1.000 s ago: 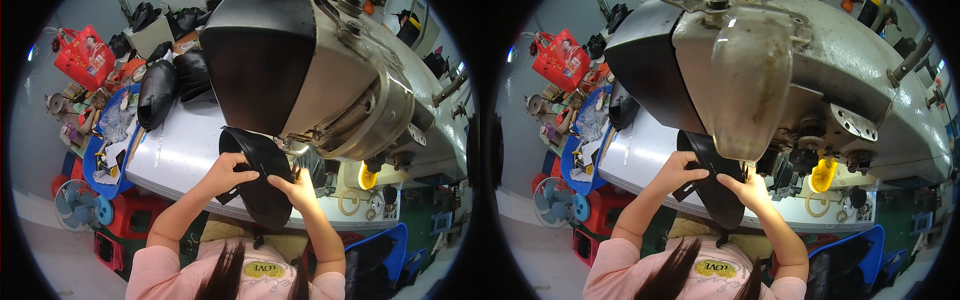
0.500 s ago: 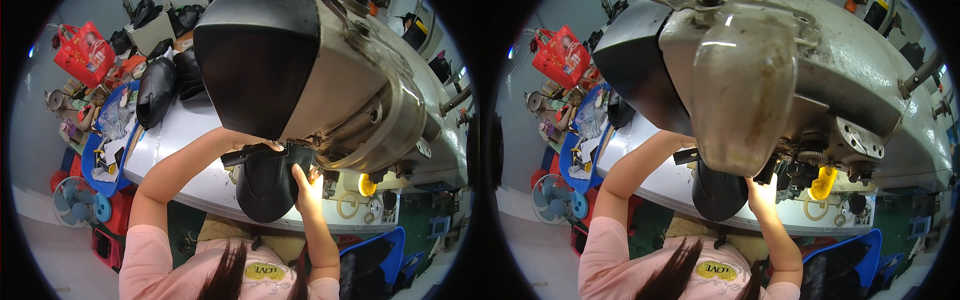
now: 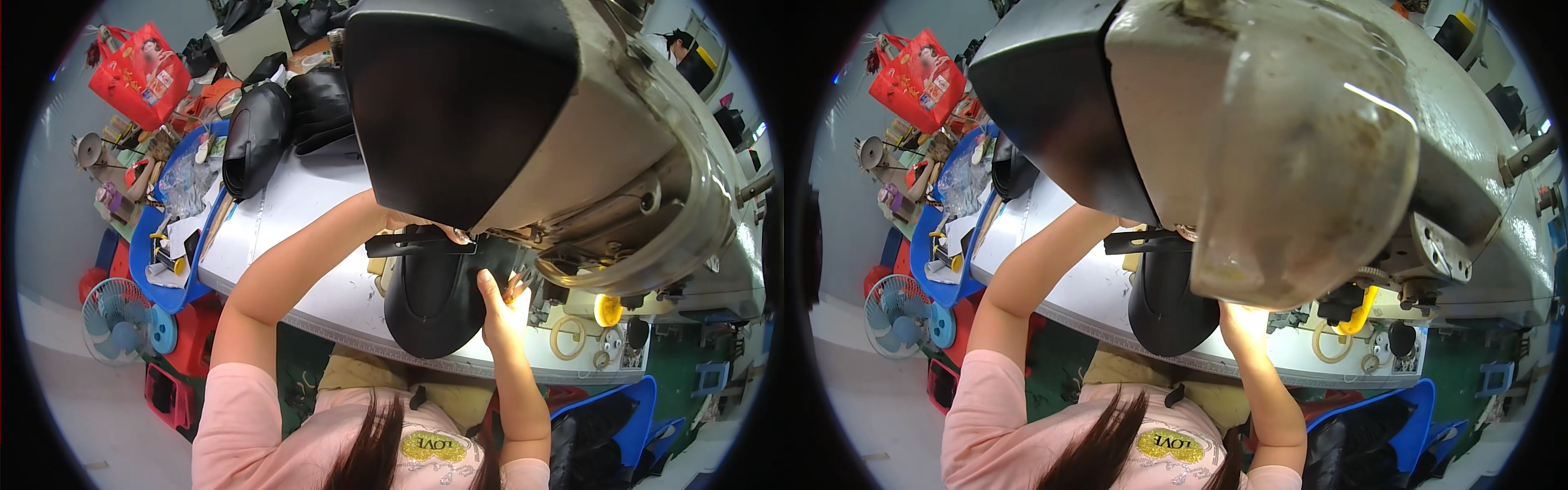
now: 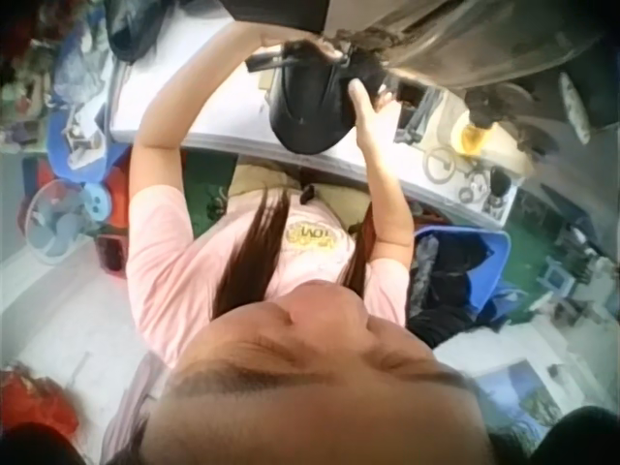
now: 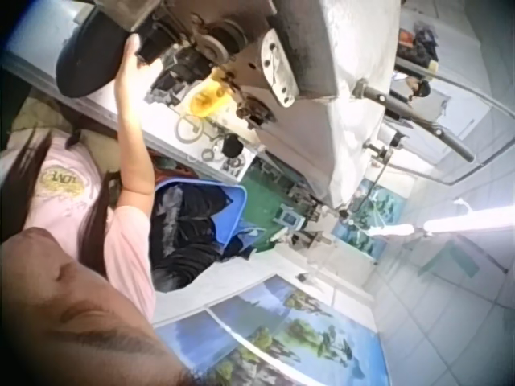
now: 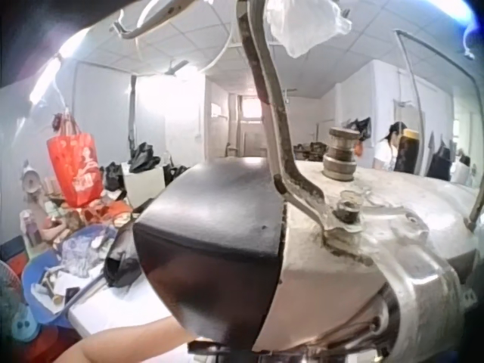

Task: The person operates a sewing machine to stitch black shoe uppers. They repeatedly pick up a shoe part, align it under the needle, and guide it through the machine to sew a seam. After each stitch, the person removes the shoe, inspects the seam, and places it on a pile of finished parts before picking up the next one.

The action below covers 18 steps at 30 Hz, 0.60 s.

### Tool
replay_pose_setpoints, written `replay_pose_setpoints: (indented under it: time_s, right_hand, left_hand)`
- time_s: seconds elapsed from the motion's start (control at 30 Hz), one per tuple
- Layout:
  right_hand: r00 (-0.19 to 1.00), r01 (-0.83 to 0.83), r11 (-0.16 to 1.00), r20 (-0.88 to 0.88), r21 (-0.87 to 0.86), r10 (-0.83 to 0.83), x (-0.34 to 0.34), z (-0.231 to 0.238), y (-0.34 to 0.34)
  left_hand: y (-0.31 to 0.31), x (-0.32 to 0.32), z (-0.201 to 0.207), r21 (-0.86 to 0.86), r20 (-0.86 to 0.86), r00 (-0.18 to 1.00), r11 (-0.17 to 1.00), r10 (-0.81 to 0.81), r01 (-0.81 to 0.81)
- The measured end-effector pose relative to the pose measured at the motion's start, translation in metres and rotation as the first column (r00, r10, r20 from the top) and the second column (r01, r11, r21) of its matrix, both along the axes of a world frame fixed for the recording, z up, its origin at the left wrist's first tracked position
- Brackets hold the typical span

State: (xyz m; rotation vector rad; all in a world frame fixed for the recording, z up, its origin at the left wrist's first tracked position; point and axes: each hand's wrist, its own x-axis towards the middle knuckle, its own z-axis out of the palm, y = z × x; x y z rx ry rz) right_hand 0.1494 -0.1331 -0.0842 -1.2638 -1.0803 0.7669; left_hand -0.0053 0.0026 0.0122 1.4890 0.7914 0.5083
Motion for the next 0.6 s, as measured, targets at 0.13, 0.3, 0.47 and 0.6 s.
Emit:
replay_pose_setpoints:
  time_s: [0.13, 0.3, 0.47, 0.6]
  right_hand:
    - [0.998, -0.032, 0.999, 0.054, -0.013, 0.033, 0.003, 0.005, 0.003]
    - [0.985, -0.055, 0.992, 0.155, -0.113, 0.072, 0.01, 0.015, 0.01]
    - [0.963, -0.115, 0.993, 0.249, 0.013, 0.109, 0.046, 0.032, -0.022]
    - [0.496, 0.142, 0.912, 0.769, 0.386, -0.403, 0.124, 0.059, -0.078]
  left_hand:
    - [0.0, 0.001, 0.003, 0.009, -0.004, 1.0, 1.0, -0.006, 0.006]
    - [0.004, 0.003, 0.007, 0.017, -0.017, 1.0, 1.0, -0.02, 0.021]
    - [0.007, 0.005, 0.007, 0.018, -0.023, 0.999, 0.999, -0.037, 0.038]
    - [0.004, 0.001, 0.007, 0.012, -0.021, 1.0, 1.0, -0.02, 0.02]
